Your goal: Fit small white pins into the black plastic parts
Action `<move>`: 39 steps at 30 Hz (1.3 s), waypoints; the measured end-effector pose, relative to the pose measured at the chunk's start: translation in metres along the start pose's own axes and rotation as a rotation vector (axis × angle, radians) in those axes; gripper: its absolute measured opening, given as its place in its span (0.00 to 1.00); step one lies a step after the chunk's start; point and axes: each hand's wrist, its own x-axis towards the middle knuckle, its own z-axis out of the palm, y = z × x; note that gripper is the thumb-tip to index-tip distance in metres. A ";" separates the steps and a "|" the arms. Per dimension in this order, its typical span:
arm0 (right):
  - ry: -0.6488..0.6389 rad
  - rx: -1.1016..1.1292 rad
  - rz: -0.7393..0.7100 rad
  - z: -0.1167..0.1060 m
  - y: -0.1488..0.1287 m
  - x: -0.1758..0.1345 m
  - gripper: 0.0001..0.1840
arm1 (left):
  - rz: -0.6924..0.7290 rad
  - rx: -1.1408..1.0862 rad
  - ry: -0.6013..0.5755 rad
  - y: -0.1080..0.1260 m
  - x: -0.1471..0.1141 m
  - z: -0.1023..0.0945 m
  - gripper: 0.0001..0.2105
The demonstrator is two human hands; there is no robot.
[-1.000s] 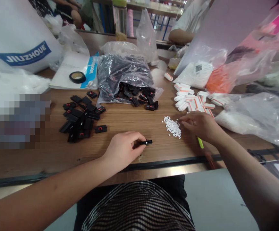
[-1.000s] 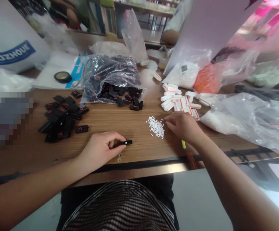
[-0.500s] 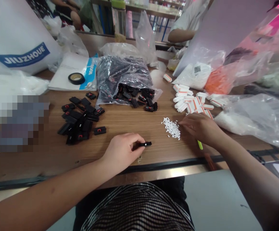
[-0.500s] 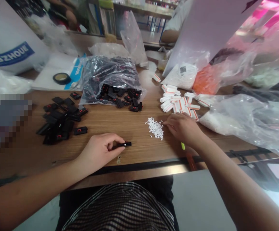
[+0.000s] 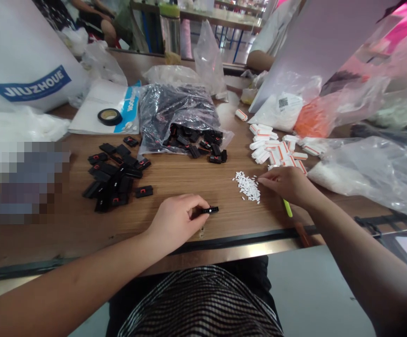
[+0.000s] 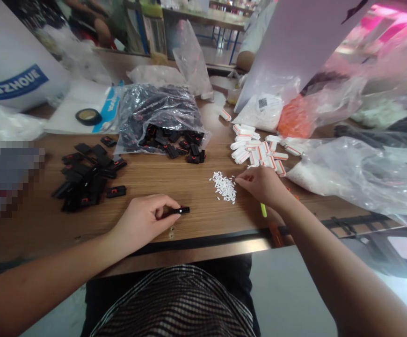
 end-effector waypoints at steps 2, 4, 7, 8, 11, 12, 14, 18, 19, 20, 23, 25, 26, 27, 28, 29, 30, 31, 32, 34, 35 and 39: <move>0.019 0.023 0.038 0.001 -0.001 0.001 0.10 | -0.006 0.000 -0.003 0.000 0.000 0.000 0.05; 0.033 0.041 0.079 0.001 -0.004 0.000 0.09 | -0.013 -0.002 -0.006 0.000 0.000 0.000 0.05; 0.053 0.087 0.102 -0.001 -0.021 -0.008 0.08 | -0.019 -0.002 -0.012 0.002 0.001 0.000 0.05; 0.061 0.124 0.073 0.000 -0.031 -0.012 0.09 | -0.020 -0.002 -0.014 0.002 0.001 0.000 0.05; 0.051 0.293 -0.183 0.007 -0.069 -0.030 0.09 | -0.022 0.001 -0.011 0.004 0.002 -0.001 0.04; 0.016 0.332 -0.296 0.012 -0.082 -0.036 0.08 | -0.020 0.000 -0.009 0.005 0.002 -0.002 0.04; -0.053 0.376 -0.432 0.021 -0.102 -0.043 0.07 | -0.013 -0.005 -0.002 0.006 0.002 -0.002 0.04; -0.103 0.359 -0.491 0.033 -0.117 -0.045 0.07 | -0.014 -0.010 -0.001 0.007 0.001 -0.003 0.04; -0.105 0.351 -0.495 0.035 -0.117 -0.044 0.06 | -0.014 -0.010 -0.004 0.007 0.001 -0.003 0.04; -0.105 0.341 -0.501 0.035 -0.117 -0.043 0.06 | -0.015 -0.012 -0.007 0.007 0.002 -0.003 0.04; -0.092 0.289 -0.534 0.036 -0.119 -0.042 0.05 | -0.016 -0.017 -0.013 0.006 0.002 -0.003 0.04; -0.067 0.233 -0.565 0.035 -0.122 -0.044 0.06 | -0.019 -0.019 -0.012 0.006 0.001 -0.003 0.04; -0.050 0.195 -0.586 0.034 -0.123 -0.046 0.07 | -0.022 -0.018 -0.009 0.007 0.001 -0.003 0.04; -0.029 0.154 -0.608 0.034 -0.124 -0.048 0.07 | -0.025 -0.018 -0.005 0.007 0.001 -0.003 0.04; -0.006 0.114 -0.628 0.033 -0.125 -0.050 0.08 | -0.029 -0.017 -0.002 0.007 0.001 -0.003 0.04; 0.018 0.080 -0.644 0.033 -0.125 -0.051 0.08 | -0.031 -0.016 -0.002 0.008 0.001 -0.003 0.04; 0.042 0.057 -0.657 0.032 -0.124 -0.053 0.08 | -0.033 -0.016 -0.001 0.008 0.001 -0.004 0.04; 0.060 0.043 -0.664 0.032 -0.123 -0.053 0.08 | -0.033 -0.019 0.000 0.009 0.002 -0.004 0.04; 0.074 0.036 -0.669 0.032 -0.122 -0.054 0.08 | -0.032 -0.022 0.000 0.009 0.002 -0.004 0.04; 0.083 0.025 -0.688 0.033 -0.120 -0.054 0.09 | -0.029 -0.027 -0.001 0.009 0.002 -0.004 0.03; 0.084 0.014 -0.700 0.034 -0.120 -0.054 0.09 | -0.027 -0.027 -0.002 0.008 0.002 -0.004 0.03; 0.092 -0.055 -0.727 0.036 -0.124 -0.059 0.10 | -0.021 -0.023 -0.007 0.007 0.003 -0.004 0.05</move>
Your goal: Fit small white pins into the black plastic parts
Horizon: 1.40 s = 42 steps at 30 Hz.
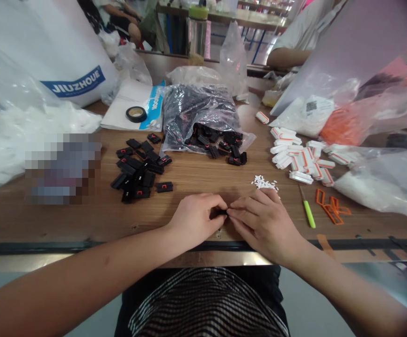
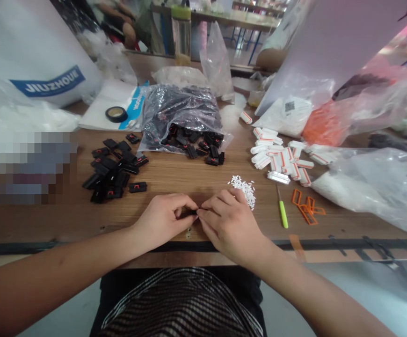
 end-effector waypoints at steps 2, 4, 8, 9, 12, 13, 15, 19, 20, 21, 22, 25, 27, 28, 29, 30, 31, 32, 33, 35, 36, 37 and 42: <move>-0.003 0.019 -0.001 -0.003 0.001 0.001 0.09 | 0.001 0.004 -0.003 0.000 0.000 0.000 0.04; 0.023 0.072 0.028 -0.009 0.013 0.005 0.08 | 0.002 0.016 -0.010 0.001 -0.001 0.000 0.04; 0.078 0.007 0.197 -0.017 0.066 0.031 0.11 | 0.014 0.049 -0.028 0.003 -0.004 0.000 0.03; 0.057 -0.047 0.236 -0.016 0.081 0.039 0.13 | 0.022 0.058 -0.031 0.003 -0.005 0.000 0.03; -0.037 -0.088 0.287 -0.009 0.114 0.063 0.19 | 0.057 0.089 -0.046 0.003 -0.007 0.000 0.03; -0.064 -0.086 0.297 -0.006 0.120 0.068 0.21 | 0.067 0.099 -0.049 0.003 -0.007 0.000 0.03; -0.094 -0.083 0.313 -0.002 0.126 0.074 0.21 | 0.082 0.113 -0.053 0.003 -0.008 0.000 0.03; -0.106 -0.091 0.328 -0.003 0.122 0.070 0.15 | 0.085 0.115 -0.059 0.004 -0.008 -0.001 0.04; -0.115 -0.097 0.338 -0.005 0.118 0.067 0.13 | 0.080 0.109 -0.064 0.006 -0.009 -0.002 0.04; -0.125 -0.102 0.352 -0.007 0.113 0.063 0.12 | 0.075 0.099 -0.072 0.007 -0.009 -0.004 0.05; -0.138 -0.104 0.365 -0.009 0.107 0.060 0.10 | 0.076 0.082 -0.082 0.008 -0.009 -0.006 0.06; -0.192 -0.077 0.339 -0.011 0.080 0.052 0.11 | 0.091 -0.032 -0.098 0.008 -0.007 -0.014 0.09; -0.221 -0.054 0.277 -0.009 0.062 0.050 0.11 | 0.064 -0.121 -0.059 0.001 -0.002 -0.018 0.06; -0.228 -0.044 0.239 -0.008 0.055 0.050 0.10 | 0.038 -0.140 -0.012 -0.003 0.001 -0.020 0.05; -0.231 -0.034 0.201 -0.006 0.049 0.051 0.10 | 0.027 -0.141 0.044 -0.008 0.005 -0.020 0.05; -0.236 -0.020 0.160 -0.004 0.044 0.053 0.09 | 0.022 -0.142 0.104 -0.014 0.009 -0.020 0.05; -0.245 0.001 0.118 -0.003 0.042 0.055 0.10 | 0.009 -0.139 0.145 -0.018 0.012 -0.019 0.05; -0.255 0.027 0.077 -0.001 0.040 0.057 0.12 | -0.003 -0.140 0.159 -0.022 0.015 -0.018 0.07; -0.267 0.053 0.042 0.000 0.040 0.059 0.15 | -0.012 -0.155 0.164 -0.025 0.018 -0.017 0.11; -0.289 0.107 -0.007 0.000 0.040 0.063 0.19 | -0.026 -0.183 0.144 -0.026 0.021 -0.016 0.21; -0.297 0.136 -0.026 -0.001 0.040 0.065 0.21 | -0.031 -0.189 0.130 -0.025 0.022 -0.016 0.26; -0.304 0.167 -0.046 -0.003 0.040 0.066 0.23 | -0.037 -0.179 0.110 -0.024 0.023 -0.016 0.31; -0.188 0.256 -0.042 -0.028 0.049 0.052 0.26 | 0.004 -0.015 0.013 -0.019 0.026 -0.018 0.33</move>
